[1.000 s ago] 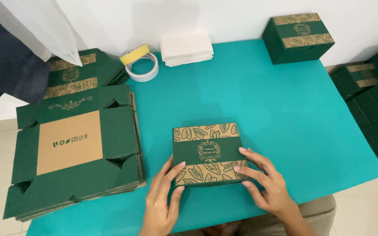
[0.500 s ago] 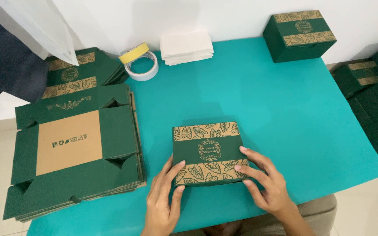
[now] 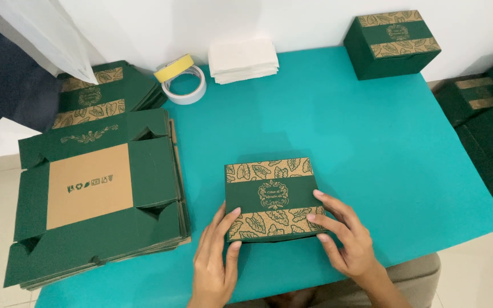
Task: The person assembles a flat green cardboard box by folding its flaps and tucking them into slots to form a rectangular container. They then place a white paper insert inside the box and close the lid, stacking the finished box with others.
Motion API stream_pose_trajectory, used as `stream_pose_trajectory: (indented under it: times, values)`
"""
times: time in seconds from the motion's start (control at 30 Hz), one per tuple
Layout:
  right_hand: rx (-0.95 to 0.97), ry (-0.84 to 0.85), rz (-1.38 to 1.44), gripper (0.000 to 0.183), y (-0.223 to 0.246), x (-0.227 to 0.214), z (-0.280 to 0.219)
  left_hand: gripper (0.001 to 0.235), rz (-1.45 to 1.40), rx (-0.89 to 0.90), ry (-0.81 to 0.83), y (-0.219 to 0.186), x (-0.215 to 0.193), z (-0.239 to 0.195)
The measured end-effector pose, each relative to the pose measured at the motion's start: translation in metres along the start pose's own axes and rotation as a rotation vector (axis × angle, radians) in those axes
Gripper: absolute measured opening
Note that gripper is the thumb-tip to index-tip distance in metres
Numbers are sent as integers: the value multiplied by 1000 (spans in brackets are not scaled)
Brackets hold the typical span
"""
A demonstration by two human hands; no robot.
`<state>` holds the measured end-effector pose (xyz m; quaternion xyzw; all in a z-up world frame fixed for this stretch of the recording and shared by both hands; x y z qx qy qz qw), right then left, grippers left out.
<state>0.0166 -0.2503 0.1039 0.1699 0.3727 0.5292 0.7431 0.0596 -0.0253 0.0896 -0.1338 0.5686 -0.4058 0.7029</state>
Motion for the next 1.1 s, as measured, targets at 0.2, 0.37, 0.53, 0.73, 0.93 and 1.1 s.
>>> stream_pose_trajectory:
  times: [0.2,0.37,0.53,0.73,0.93,1.1]
  values:
    - [-23,15,-24,30,-1,-3,-4,43,-11,11,0,-1,-1,-3]
    - [-22,61,-62,28,-2,-1,-6,43,-22,29,-11,1,0,-7]
    - [-11,72,-75,28,-5,-1,-8,42,1,37,-18,1,1,-8]
    - [-30,69,-147,28,1,0,-2,39,334,86,-181,-9,-14,-8]
    - [168,17,-236,43,37,4,44,38,493,116,-190,-46,-35,21]
    - [350,206,-400,60,13,34,66,57,618,258,15,-74,-8,57]
Point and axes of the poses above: each hand's wrist, its own z-axis towards the middle knuckle, its own x-axis out of the palm, y = z × x, the point moved 8 cm from there along z, towards the middle knuckle, and after that the axes turned 13 degrees about z, right-handed, at the moved point
